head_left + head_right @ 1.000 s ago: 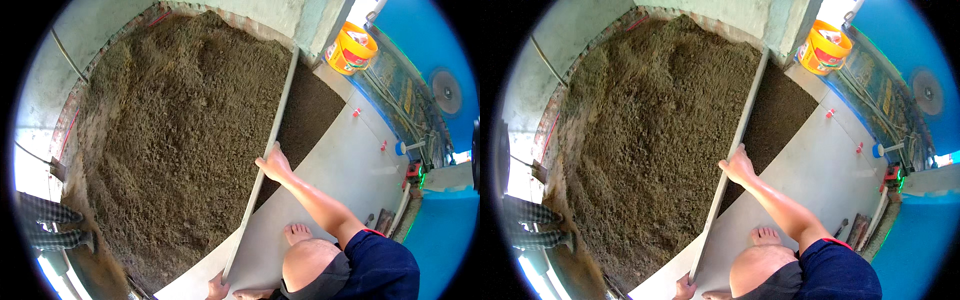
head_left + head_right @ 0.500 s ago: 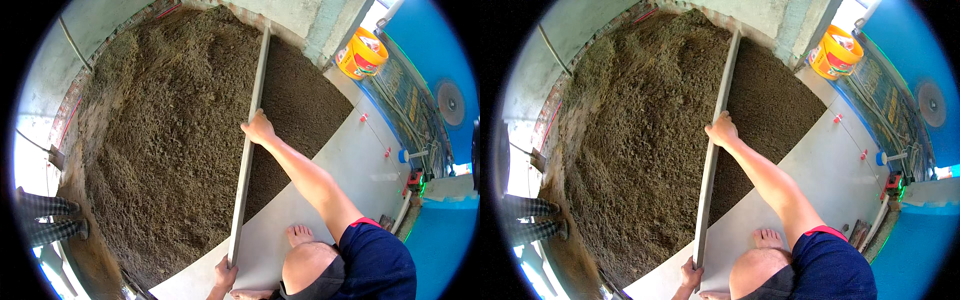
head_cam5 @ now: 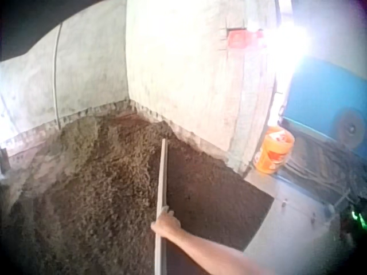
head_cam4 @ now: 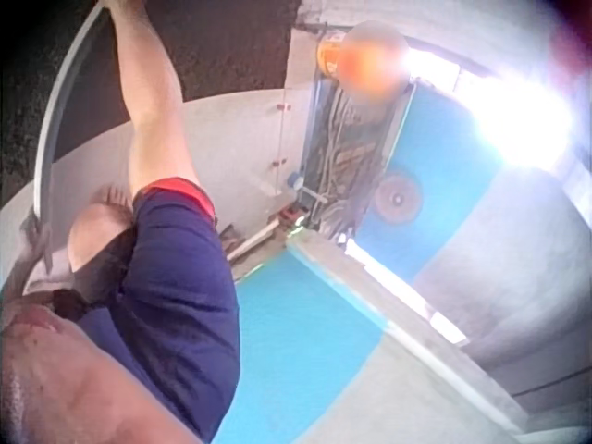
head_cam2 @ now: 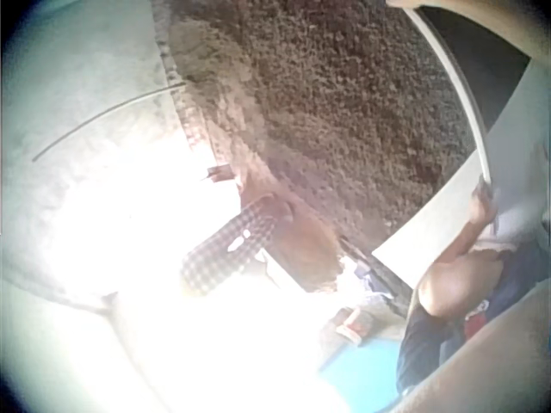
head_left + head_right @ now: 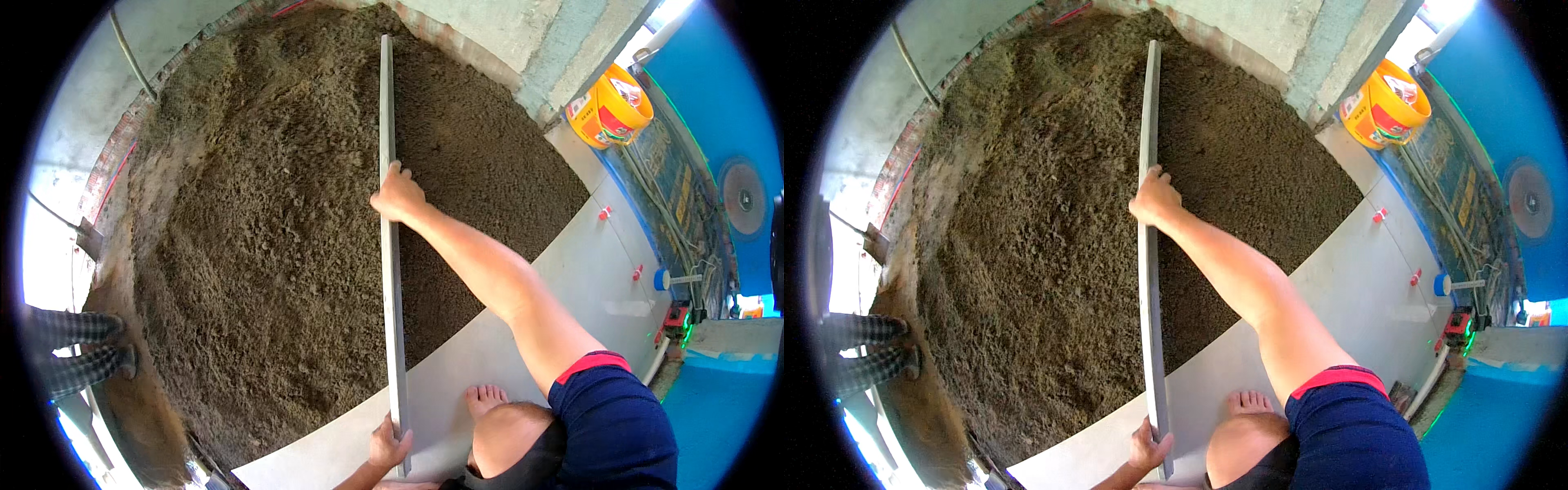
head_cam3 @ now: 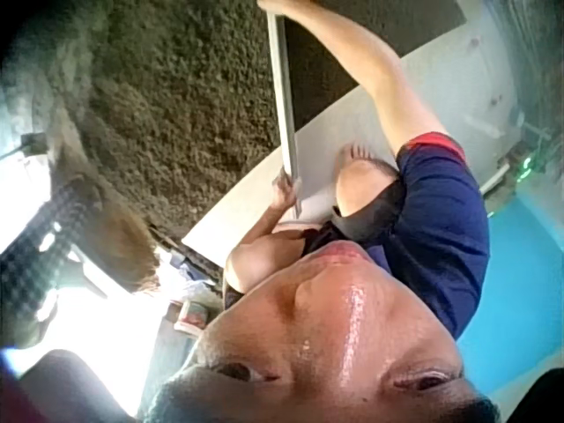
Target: The person prepares a substrate with sand and cement, assists another person in carrying and placing a large floor tile, and then wipes the tile surface with a cloth and uses a long spirit level to ensure the surface is even.
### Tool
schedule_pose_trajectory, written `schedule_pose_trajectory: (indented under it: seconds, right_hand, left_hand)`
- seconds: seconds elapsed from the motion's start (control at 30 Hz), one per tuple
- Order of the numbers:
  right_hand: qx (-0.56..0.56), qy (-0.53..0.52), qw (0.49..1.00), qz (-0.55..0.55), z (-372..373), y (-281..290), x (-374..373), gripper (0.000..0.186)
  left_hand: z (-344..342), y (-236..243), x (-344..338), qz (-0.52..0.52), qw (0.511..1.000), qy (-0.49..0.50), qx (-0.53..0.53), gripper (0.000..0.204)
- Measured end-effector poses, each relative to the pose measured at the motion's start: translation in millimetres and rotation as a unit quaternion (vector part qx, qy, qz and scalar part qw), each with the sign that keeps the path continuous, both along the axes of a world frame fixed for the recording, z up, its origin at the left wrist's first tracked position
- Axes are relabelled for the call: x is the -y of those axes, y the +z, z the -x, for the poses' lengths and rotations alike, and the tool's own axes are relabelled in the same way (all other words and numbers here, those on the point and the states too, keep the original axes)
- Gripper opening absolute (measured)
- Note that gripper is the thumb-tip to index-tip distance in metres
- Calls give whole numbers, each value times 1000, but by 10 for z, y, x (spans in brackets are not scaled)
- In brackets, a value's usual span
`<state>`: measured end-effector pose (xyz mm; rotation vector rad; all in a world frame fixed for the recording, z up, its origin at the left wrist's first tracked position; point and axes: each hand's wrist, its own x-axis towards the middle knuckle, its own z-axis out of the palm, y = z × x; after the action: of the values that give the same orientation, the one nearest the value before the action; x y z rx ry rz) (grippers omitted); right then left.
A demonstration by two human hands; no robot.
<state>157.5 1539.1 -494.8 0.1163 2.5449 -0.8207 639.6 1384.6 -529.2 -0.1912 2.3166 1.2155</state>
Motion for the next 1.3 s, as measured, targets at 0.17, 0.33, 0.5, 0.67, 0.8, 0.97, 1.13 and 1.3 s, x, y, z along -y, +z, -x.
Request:
schedule_pose_trajectory:
  seconds: [0.17,0.33,0.5,0.67,0.8,0.97,1.13,1.3]
  right_hand:
    - [17,-32,999,-36,440,-3,-191,85]
    - [19,-46,998,-27,379,-88,-251,86]
    - [4,-72,997,-5,39,-229,-420,91]
    - [17,-93,995,7,-576,-188,-574,93]
    - [-31,-116,992,24,-1204,-264,-717,95]
    - [-63,-137,985,81,-1894,-350,-854,94]
    - [-166,-110,970,136,-2647,-499,-1056,92]
    - [-113,-211,965,109,-3294,-445,-1176,81]
  left_hand:
    - [509,23,-180,-33,998,7,-53,55]
    - [457,-20,-15,-41,996,-11,-74,55]
    - [211,40,249,-47,995,-10,-90,63]
    - [-262,33,548,2,999,-28,-40,69]
    - [-695,54,708,29,998,-42,-28,70]
    - [-1010,324,762,38,999,-8,35,47]
    - [-1248,511,928,22,999,27,42,47]
    - [-1422,619,1070,44,998,-11,-38,49]
